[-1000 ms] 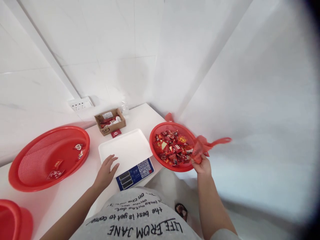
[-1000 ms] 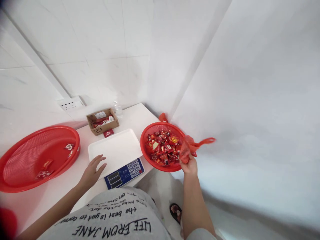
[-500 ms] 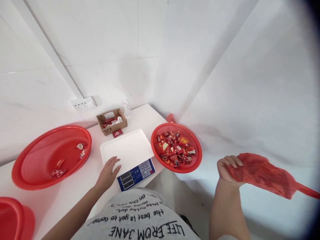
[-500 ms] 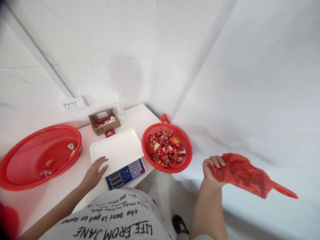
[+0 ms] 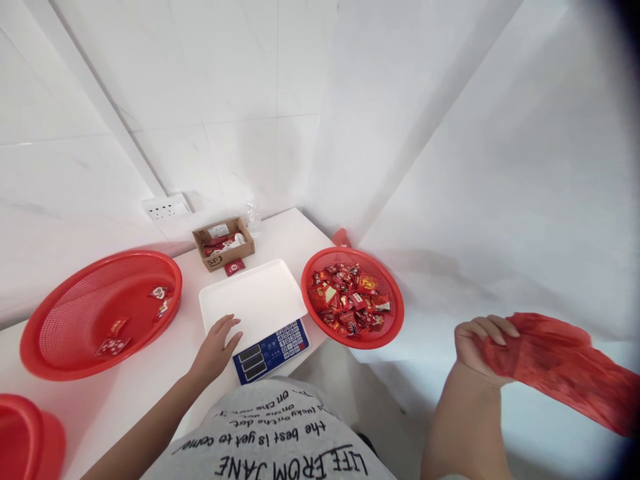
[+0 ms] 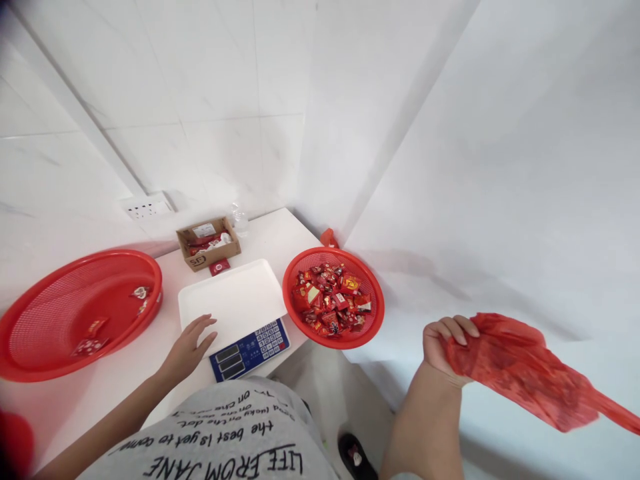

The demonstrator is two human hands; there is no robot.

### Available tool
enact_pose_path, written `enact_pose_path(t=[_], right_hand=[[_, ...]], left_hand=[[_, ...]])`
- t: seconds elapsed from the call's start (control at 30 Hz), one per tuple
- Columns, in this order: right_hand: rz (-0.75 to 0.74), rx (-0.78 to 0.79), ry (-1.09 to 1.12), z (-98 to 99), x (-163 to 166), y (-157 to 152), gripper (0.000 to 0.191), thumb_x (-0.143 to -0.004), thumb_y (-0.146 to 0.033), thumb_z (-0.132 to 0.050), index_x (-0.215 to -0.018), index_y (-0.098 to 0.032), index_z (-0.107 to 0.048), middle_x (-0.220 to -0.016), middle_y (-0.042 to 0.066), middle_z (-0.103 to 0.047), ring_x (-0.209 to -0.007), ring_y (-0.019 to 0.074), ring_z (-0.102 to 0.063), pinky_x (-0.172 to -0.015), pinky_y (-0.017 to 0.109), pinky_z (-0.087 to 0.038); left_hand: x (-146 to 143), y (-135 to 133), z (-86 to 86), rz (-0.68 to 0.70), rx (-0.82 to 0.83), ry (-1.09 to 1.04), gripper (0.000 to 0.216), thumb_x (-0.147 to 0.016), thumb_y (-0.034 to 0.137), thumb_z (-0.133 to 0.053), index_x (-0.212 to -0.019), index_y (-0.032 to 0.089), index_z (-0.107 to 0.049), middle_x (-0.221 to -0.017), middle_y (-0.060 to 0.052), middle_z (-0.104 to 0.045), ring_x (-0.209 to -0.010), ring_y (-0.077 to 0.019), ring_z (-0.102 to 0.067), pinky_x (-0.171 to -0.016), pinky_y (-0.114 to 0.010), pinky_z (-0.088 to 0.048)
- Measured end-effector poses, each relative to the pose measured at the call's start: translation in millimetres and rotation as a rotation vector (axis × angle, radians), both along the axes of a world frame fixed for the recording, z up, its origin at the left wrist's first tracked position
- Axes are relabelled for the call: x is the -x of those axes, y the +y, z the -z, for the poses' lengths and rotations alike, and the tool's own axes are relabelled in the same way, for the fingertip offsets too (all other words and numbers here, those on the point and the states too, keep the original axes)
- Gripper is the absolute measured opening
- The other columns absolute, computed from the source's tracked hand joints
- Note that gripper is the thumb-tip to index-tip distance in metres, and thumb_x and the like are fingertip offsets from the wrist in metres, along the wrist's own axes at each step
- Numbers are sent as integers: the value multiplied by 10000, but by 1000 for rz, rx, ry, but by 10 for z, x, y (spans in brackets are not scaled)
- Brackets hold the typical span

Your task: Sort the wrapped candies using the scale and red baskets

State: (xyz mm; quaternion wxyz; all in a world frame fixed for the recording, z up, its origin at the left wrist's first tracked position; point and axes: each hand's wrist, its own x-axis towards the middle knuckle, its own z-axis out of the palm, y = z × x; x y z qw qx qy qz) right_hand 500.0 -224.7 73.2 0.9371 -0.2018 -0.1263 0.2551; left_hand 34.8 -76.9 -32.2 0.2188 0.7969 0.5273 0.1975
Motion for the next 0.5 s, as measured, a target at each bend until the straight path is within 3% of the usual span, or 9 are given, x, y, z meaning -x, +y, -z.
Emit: enact_pose_path(t=[0.3, 0.5], right_hand=[[68, 133, -79, -41, 30, 40, 99, -748, -233, -502, -651, -230, -523, -619, -71, -446, -400, 33, -357, -344, 173, -330], [-29, 215, -73, 94, -16, 91, 138, -683, -352, -546, -682, -220, -509, -609, -64, -378, -432, 43, -317, -348, 171, -297]], left_hand=[[-8, -40, 4, 9, 11, 13, 349, -846, 421, -415, -1089, 220, -563, -1236, -79, -540, -1154, -219, -493, -972, -405, -413], [-8, -34, 41, 14, 18, 29, 351, -847, 424, -411, -1089, 221, -563, -1238, -76, -535, -1159, -217, -488, -978, -399, -410]])
